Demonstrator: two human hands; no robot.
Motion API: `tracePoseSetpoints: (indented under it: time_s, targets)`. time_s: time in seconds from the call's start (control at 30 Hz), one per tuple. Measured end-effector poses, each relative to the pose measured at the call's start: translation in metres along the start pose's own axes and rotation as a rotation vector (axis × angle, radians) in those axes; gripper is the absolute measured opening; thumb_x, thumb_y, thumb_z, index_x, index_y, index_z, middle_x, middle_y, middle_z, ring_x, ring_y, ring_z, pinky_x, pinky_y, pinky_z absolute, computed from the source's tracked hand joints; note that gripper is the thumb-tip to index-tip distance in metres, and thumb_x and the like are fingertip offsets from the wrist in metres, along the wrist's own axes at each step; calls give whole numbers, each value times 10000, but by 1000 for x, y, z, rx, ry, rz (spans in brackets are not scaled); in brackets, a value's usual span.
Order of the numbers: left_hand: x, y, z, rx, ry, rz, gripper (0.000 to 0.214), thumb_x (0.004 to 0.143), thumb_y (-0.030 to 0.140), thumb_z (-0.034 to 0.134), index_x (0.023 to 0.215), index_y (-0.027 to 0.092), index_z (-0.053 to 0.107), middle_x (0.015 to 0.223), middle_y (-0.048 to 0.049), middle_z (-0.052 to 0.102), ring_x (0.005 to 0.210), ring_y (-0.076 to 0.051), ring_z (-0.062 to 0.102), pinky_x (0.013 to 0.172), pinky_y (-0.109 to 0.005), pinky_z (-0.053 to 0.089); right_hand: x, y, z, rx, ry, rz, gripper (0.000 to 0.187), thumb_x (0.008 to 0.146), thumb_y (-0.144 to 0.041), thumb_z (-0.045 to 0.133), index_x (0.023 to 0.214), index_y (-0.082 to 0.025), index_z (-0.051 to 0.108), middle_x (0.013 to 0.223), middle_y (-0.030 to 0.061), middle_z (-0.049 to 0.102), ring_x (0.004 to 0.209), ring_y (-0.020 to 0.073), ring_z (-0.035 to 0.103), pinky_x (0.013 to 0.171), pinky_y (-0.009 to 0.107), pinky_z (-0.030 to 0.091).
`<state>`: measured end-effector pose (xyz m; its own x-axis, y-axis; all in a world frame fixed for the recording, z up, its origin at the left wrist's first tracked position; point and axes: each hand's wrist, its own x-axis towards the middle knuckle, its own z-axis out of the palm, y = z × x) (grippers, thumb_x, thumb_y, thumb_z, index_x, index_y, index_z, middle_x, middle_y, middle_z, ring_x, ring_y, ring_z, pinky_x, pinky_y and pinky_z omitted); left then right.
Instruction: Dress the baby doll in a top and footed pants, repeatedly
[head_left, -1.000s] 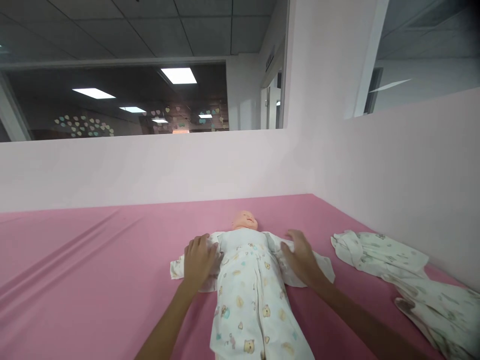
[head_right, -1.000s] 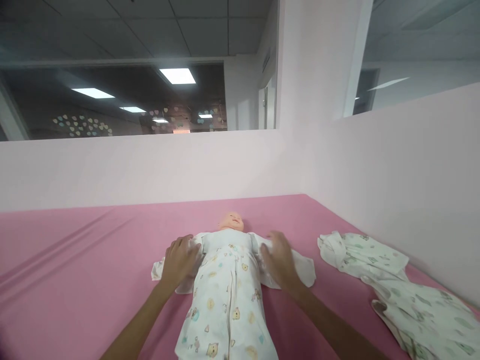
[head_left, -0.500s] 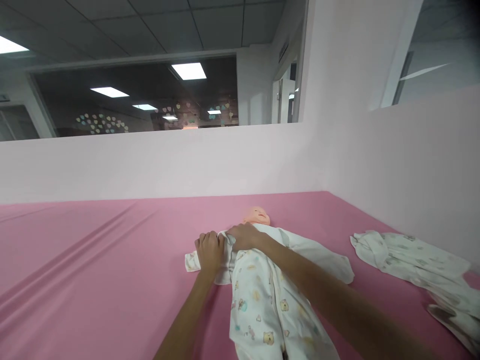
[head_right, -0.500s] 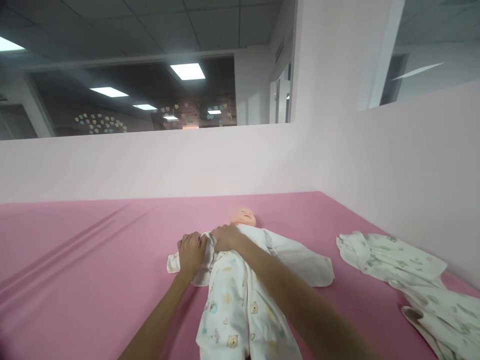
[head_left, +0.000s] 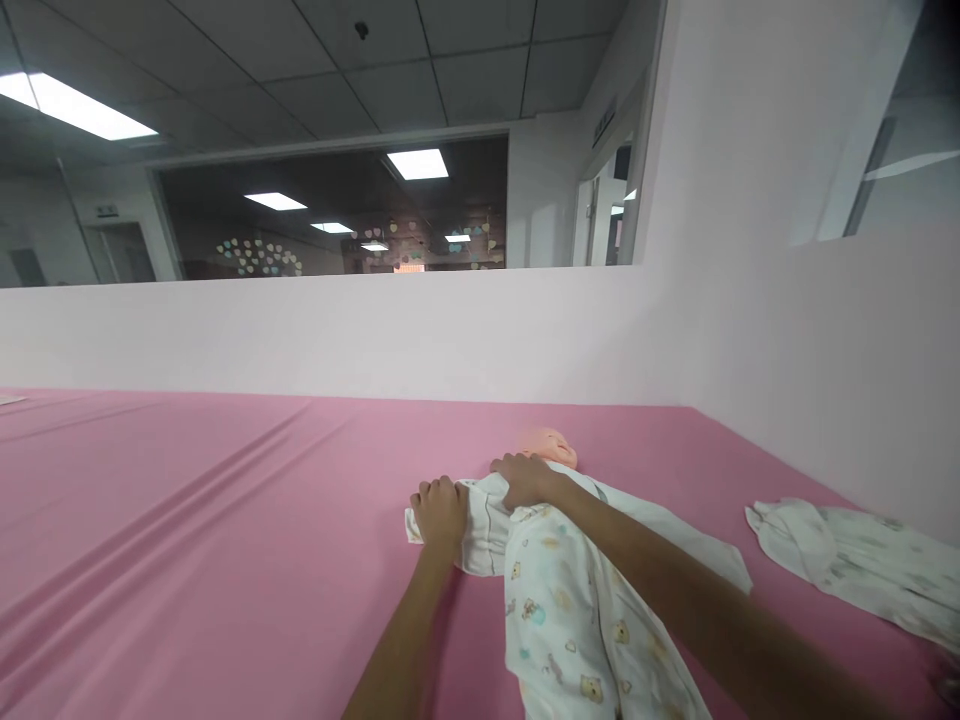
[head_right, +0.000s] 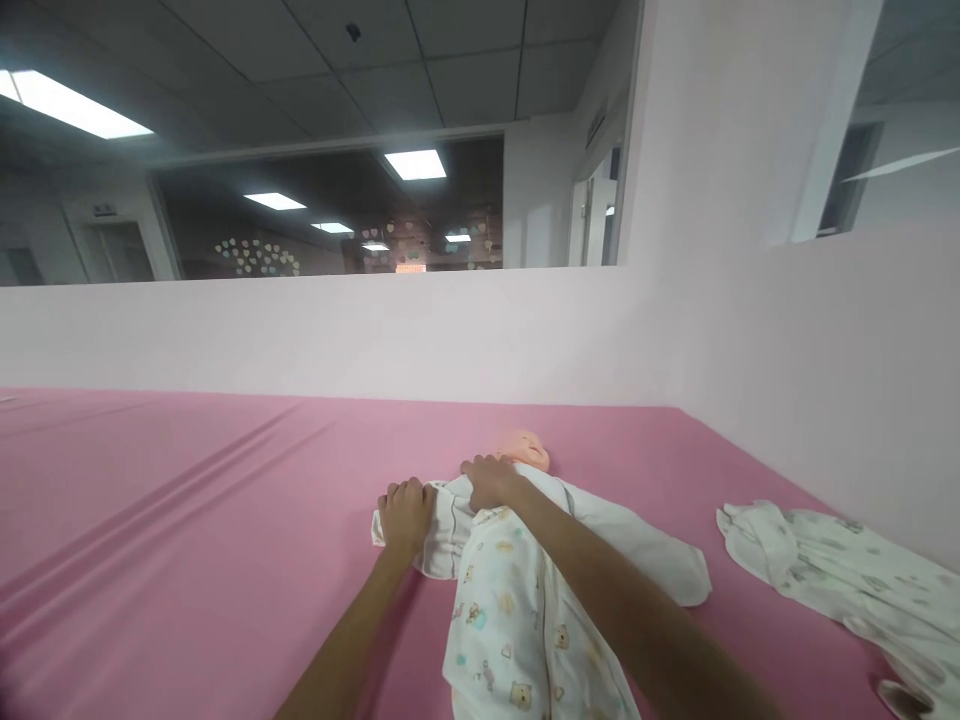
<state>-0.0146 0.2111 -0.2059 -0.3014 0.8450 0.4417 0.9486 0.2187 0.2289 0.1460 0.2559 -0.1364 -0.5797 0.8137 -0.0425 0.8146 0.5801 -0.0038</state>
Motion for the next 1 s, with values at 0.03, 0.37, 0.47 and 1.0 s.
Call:
tracePoseSetpoints:
  time_s: [0.03, 0.37, 0.47, 1.0]
  targets:
    - [0, -2, 0, -3, -14, -11, 373, 924, 276, 298, 871, 148, 645, 907, -109, 691, 979, -280, 558, 818, -396, 333, -1, 2, -2, 12, -1, 1, 602, 648, -287, 643, 1234, -213, 524, 1222, 141, 565, 1137, 334, 522, 926, 482, 384]
    - [4, -28, 5, 3, -168, -56, 381, 904, 300, 322, 932, 133, 663, 963, -134, 693, 1021, -312, 550, 833, -407, 364, -17, 32, -10, 171, 9, 25, 623, 726, -363, 612, 1325, -339, 442, 1290, 59, 506, 1163, 261, 508, 865, 331, 419]
    - [5, -33, 10, 14, -195, -38, 369, 899, 314, 345, 927, 138, 668, 978, -141, 687, 1029, -314, 540, 841, -404, 366, -18, 39, -10, 175, 25, 48, 592, 759, -352, 575, 1331, -332, 426, 1293, 61, 494, 1146, 239, 518, 843, 306, 421]
    - [-5, -27, 14, 91, -113, 17, 389, 942, 275, 294, 1004, 122, 645, 1031, -167, 649, 1038, -304, 522, 860, -409, 344, 22, -33, 6, -186, 35, -214, 309, 789, -206, 544, 1087, -242, 616, 1108, 106, 653, 1019, 278, 593, 865, 417, 377]
